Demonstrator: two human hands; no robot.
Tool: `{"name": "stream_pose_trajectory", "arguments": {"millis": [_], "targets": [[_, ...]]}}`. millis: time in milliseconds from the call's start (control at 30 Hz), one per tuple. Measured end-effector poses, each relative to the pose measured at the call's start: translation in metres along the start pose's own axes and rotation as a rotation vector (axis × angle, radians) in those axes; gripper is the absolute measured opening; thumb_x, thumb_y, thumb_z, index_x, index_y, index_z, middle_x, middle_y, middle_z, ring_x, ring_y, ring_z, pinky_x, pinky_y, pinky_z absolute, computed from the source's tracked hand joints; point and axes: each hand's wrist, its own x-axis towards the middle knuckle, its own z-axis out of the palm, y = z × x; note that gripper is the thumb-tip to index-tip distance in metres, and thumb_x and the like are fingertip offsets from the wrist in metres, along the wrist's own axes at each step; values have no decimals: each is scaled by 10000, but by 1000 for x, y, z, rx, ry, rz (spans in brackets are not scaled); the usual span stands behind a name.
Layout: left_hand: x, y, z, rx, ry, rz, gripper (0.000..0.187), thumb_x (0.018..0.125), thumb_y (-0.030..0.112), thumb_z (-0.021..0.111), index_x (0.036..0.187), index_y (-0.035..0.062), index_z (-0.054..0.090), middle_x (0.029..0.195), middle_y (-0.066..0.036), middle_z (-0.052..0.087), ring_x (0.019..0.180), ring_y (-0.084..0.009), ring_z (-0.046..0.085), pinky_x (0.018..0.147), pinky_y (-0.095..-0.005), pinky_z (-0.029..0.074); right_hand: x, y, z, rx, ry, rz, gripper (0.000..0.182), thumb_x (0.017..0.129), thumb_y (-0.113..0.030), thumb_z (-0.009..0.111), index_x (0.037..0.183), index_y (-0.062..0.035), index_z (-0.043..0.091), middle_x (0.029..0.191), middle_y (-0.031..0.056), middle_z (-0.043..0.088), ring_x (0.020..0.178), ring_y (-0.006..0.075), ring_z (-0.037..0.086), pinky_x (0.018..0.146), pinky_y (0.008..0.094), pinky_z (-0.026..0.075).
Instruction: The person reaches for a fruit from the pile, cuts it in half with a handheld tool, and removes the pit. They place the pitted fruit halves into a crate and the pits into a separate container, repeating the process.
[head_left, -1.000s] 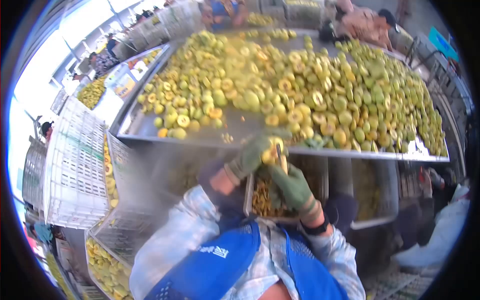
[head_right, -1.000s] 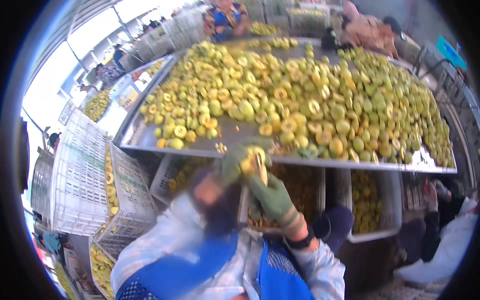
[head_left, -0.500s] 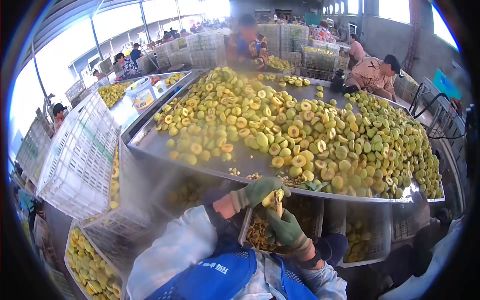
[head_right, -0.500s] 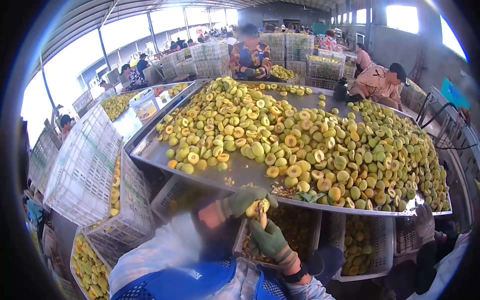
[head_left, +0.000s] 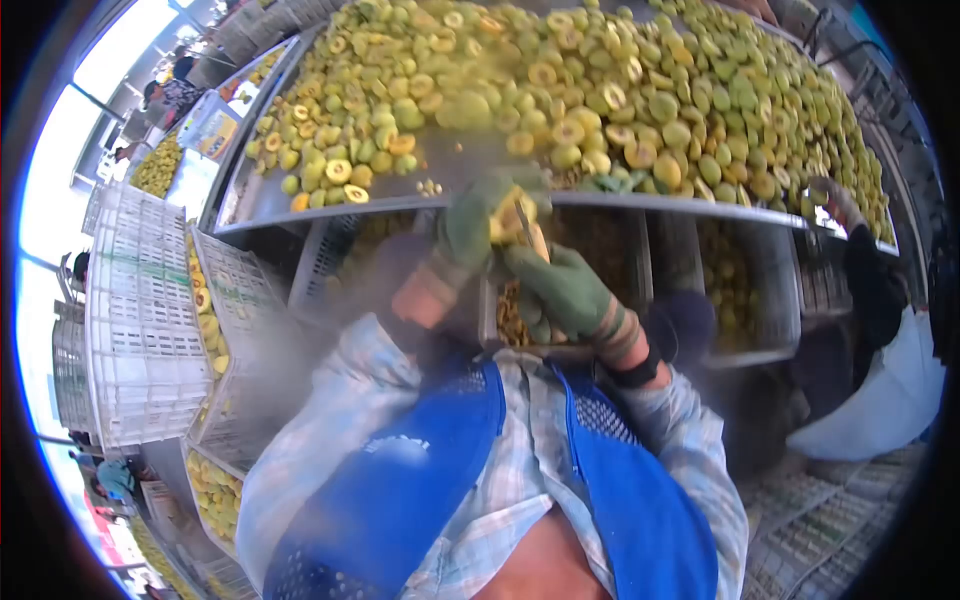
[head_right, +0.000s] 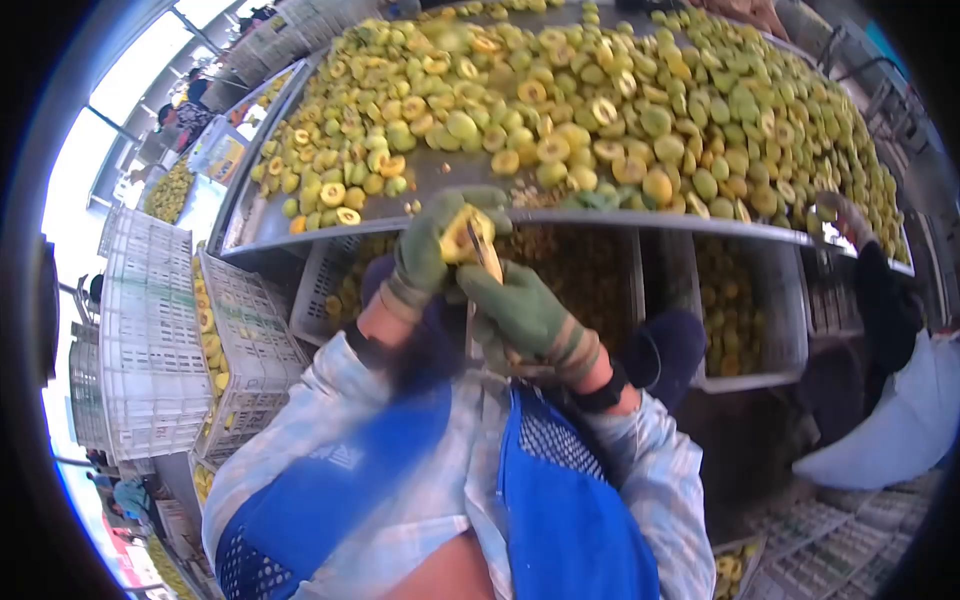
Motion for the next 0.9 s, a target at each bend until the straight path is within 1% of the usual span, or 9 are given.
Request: {"name": "stream_pose_trajectory", "arguments": {"millis": [167, 333, 467, 600, 700, 733, 800, 867, 900], "targets": [[2, -3, 1, 262, 22, 105, 603, 997, 454, 401, 1228, -77, 565, 999, -214, 682, 927, -244, 661, 829, -335, 543, -4, -2, -1, 37, -45, 58, 340, 966, -358, 568, 990, -21, 605, 588, 31, 567, 400, 113, 505, 357, 234, 382], [2, 2, 4, 493, -29, 190, 617, 1008, 444, 369, 1229, -98, 563, 1014, -214, 685, 859, -228, 676, 789, -316, 555, -4, -1, -3, 52, -51, 101, 346, 966, -363, 556, 1007, -20, 587, 609, 27, 569, 429, 114, 523, 375, 241, 398], [5, -8, -7, 288, -51, -24, 575, 1014, 420, 382, 1192, -89, 581, 1016, -207, 687, 847, -235, 685, 778, -324, 566, 1, 9, -5, 70, -22, 131, 335, 965, -365, 559, 1004, -33, 585, 612, 23, 565, 432, 115, 522, 378, 241, 397], [12, -7, -16, 335, -128, 5, 554, 1007, 416, 420, 1180, -84, 586, 1028, -203, 683, 849, -251, 686, 779, -339, 576, 2, 10, -9, 10, -37, 110, 319, 967, -359, 558, 984, -42, 586, 616, 25, 565, 433, 118, 520, 383, 249, 406], [11, -19, -21, 116, -129, -217, 533, 998, 400, 452, 1183, -82, 585, 1050, -198, 676, 849, -267, 687, 770, -347, 581, 3, 6, -11, 12, -42, 164, 304, 972, -350, 550, 958, -48, 585, 617, 28, 565, 439, 119, 529, 389, 250, 412], [16, -19, -25, -2, -108, -302, 526, 995, 393, 462, 1185, -82, 584, 1058, -196, 673, 850, -273, 687, 766, -348, 582, 8, 20, -15, -84, -45, 8, 340, 970, -356, 552, 1008, -24, 617, 639, 24, 586, 469, 112, 550, 400, 241, 410], [8, -18, -14, 224, -143, -71, 487, 989, 354, 473, 1180, -77, 594, 1036, -179, 680, 858, -270, 688, 740, -375, 586, 28, 56, -24, -175, -65, -290, 324, 972, -342, 552, 1001, -26, 621, 640, 24, 588, 478, 114, 555, 404, 234, 410], [2, -11, -3, 200, 15, -40, 490, 1006, 371, 436, 1156, -57, 621, 998, -159, 698, 865, -219, 681, 788, -330, 554, 29, 39, -25, -56, -87, -130, 305, 976, -324, 557, 1006, -29, 628, 637, 22, 588, 472, 113, 555, 406, 237, 418], [-1, -16, -1, 162, 93, -65, 463, 1024, 341, 401, 1149, -40, 633, 991, -151, 701, 878, -195, 674, 807, -311, 536, 14, 18, -19, 46, -77, 161, 348, 976, -326, 564, 1068, -5, 664, 655, 17, 609, 486, 105, 569, 416, 238, 423]]}}
